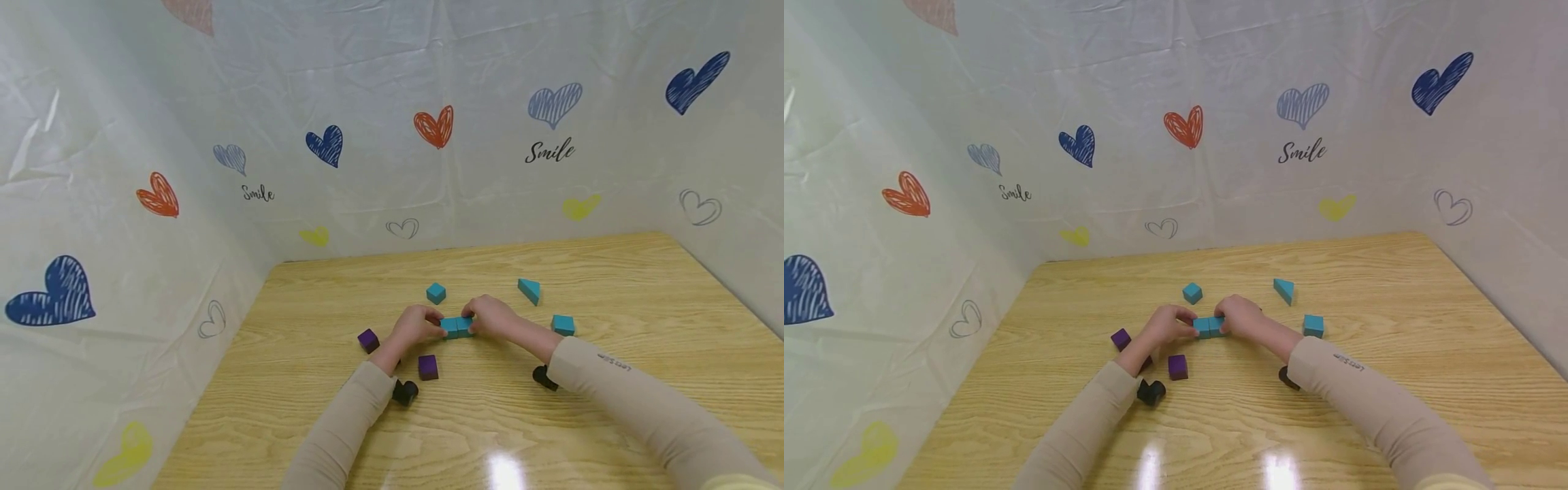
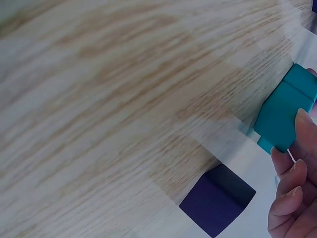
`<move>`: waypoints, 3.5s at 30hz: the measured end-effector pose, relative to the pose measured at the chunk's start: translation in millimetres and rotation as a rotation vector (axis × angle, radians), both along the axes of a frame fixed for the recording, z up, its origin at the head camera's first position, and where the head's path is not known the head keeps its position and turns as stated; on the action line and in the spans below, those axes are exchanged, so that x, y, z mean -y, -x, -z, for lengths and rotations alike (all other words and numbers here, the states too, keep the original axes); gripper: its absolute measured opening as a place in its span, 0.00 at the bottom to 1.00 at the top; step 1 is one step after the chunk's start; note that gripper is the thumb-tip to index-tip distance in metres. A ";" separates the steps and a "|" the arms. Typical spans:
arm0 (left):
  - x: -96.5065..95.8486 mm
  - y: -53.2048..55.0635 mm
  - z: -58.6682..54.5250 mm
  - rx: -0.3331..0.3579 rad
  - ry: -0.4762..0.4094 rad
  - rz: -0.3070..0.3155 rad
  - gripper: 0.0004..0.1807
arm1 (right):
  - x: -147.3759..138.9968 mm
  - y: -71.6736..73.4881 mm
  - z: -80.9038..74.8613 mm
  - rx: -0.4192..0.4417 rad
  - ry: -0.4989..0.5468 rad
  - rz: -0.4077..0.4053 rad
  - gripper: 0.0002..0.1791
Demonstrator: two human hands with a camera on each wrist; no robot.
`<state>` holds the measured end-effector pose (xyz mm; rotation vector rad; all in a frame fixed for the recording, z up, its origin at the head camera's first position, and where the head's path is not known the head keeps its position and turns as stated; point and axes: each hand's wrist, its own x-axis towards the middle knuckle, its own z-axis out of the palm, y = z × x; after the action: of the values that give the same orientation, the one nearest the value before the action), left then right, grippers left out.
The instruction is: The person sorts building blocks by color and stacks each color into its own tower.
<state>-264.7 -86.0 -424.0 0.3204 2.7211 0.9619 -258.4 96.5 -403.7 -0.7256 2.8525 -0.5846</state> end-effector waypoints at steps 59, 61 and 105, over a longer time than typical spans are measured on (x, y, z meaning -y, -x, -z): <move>10.4 4.0 13.9 -0.063 -0.038 0.124 0.16 | -53.8 12.1 -24.7 0.276 0.467 0.116 0.27; 10.1 3.7 13.7 -0.060 -0.037 0.125 0.16 | -71.6 12.5 -33.4 0.258 0.470 0.124 0.28; 11.0 3.5 16.2 -0.045 -0.059 0.116 0.17 | -179.9 -13.9 26.0 0.500 0.396 0.230 0.32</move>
<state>-268.2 -97.0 -440.2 0.5104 2.6840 1.0161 -244.5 276.4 -429.7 -0.2375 2.3837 -1.1958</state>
